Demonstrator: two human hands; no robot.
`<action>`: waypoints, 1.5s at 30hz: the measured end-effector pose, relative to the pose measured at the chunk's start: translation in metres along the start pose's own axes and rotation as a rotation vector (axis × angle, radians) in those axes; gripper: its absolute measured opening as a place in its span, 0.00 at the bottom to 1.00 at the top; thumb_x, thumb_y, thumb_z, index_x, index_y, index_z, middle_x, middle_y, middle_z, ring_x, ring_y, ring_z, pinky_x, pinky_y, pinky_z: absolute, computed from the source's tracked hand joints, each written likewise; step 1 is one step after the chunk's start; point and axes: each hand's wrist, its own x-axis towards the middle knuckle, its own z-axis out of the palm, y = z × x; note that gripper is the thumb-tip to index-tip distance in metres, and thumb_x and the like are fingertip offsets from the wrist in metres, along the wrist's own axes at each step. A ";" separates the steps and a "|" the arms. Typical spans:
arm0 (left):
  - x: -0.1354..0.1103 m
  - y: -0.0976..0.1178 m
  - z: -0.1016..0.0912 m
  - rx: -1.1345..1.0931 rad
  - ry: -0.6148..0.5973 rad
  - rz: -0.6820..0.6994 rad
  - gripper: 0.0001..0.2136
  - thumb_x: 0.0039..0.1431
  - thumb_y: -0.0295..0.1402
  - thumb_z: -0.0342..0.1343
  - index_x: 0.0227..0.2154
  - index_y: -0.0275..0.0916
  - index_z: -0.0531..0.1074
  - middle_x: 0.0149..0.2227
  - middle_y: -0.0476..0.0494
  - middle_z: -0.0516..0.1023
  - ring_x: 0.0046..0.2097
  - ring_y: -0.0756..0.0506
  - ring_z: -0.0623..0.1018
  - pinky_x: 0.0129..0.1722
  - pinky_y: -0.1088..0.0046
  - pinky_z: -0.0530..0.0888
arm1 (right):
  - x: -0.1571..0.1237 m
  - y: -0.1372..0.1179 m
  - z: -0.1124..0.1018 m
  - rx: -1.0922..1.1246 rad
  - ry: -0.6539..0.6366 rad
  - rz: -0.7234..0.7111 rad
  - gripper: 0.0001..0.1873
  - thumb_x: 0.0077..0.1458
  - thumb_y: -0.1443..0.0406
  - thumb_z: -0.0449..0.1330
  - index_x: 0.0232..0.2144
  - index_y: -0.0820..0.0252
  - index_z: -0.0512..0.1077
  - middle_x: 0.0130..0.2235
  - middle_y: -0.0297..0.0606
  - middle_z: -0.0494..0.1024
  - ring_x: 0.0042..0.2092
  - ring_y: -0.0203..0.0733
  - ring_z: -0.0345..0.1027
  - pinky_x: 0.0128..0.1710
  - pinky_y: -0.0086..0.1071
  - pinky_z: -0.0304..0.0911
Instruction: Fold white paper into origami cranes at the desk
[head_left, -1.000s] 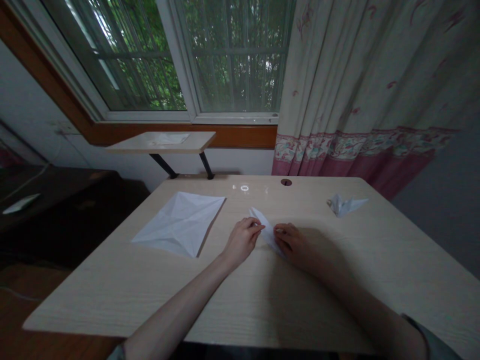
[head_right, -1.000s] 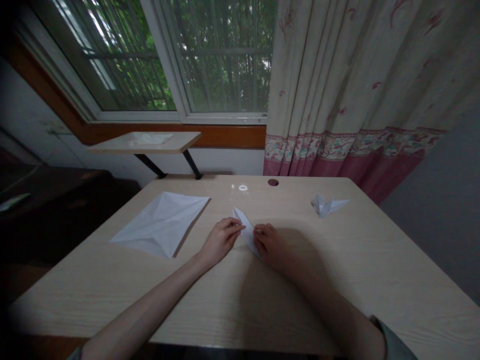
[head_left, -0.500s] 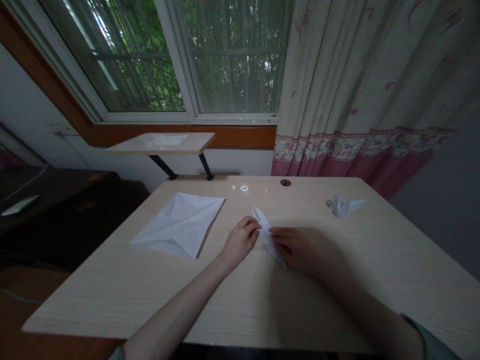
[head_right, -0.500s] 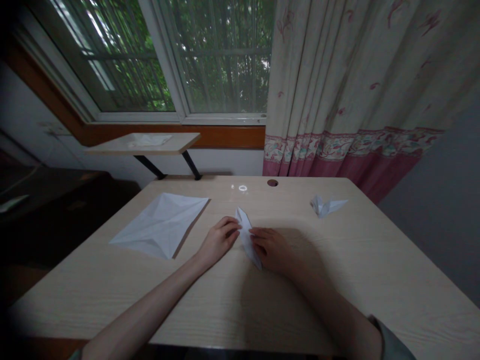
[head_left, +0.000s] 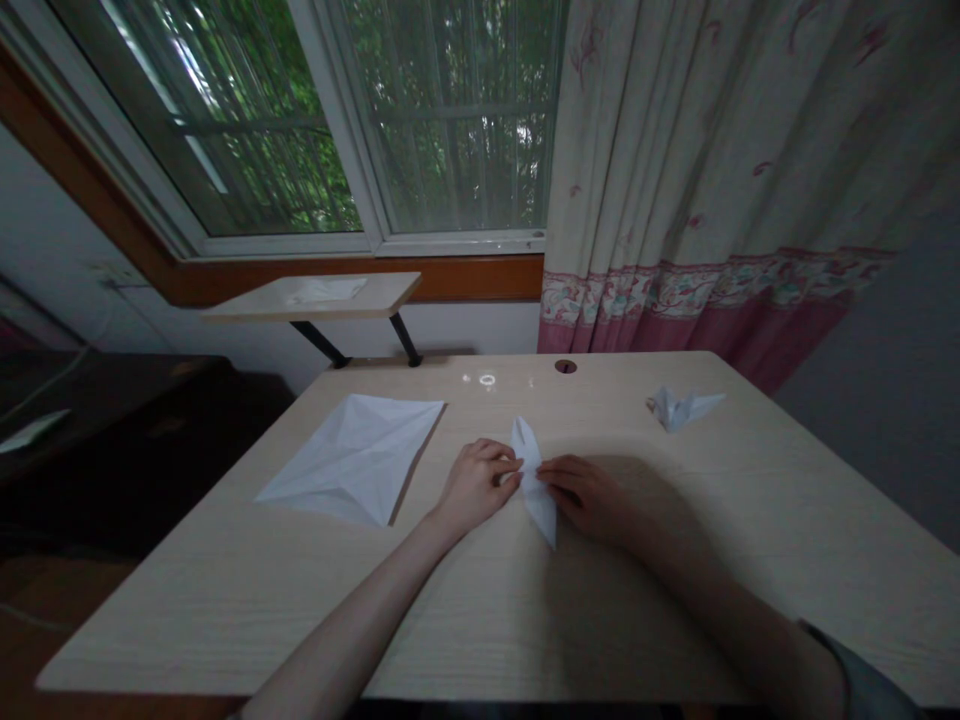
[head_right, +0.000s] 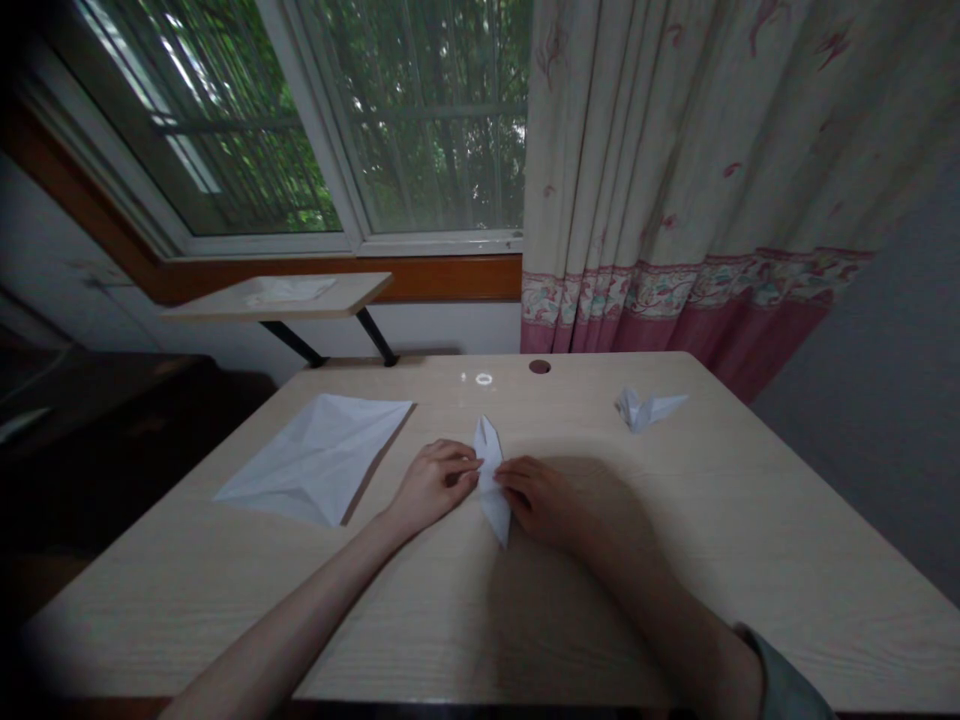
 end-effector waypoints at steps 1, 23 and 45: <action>0.000 0.001 -0.001 0.017 -0.021 0.007 0.08 0.58 0.29 0.64 0.40 0.43 0.83 0.43 0.44 0.82 0.47 0.40 0.78 0.50 0.58 0.73 | 0.000 0.000 0.000 0.003 0.007 0.007 0.19 0.59 0.74 0.55 0.50 0.60 0.77 0.48 0.46 0.81 0.51 0.46 0.75 0.54 0.44 0.71; -0.002 0.007 0.001 -0.206 -0.124 0.074 0.19 0.51 0.23 0.56 0.47 0.37 0.72 0.49 0.38 0.77 0.53 0.40 0.75 0.56 0.60 0.73 | -0.006 0.019 0.009 -0.058 0.080 0.013 0.20 0.63 0.69 0.53 0.55 0.54 0.73 0.54 0.43 0.78 0.57 0.48 0.69 0.59 0.52 0.65; -0.003 0.003 0.006 -0.181 -0.149 0.030 0.05 0.67 0.28 0.54 0.41 0.40 0.74 0.47 0.44 0.80 0.50 0.44 0.78 0.53 0.68 0.74 | -0.003 0.019 0.014 0.022 0.195 0.029 0.13 0.60 0.70 0.55 0.44 0.51 0.74 0.44 0.40 0.81 0.47 0.50 0.75 0.51 0.46 0.72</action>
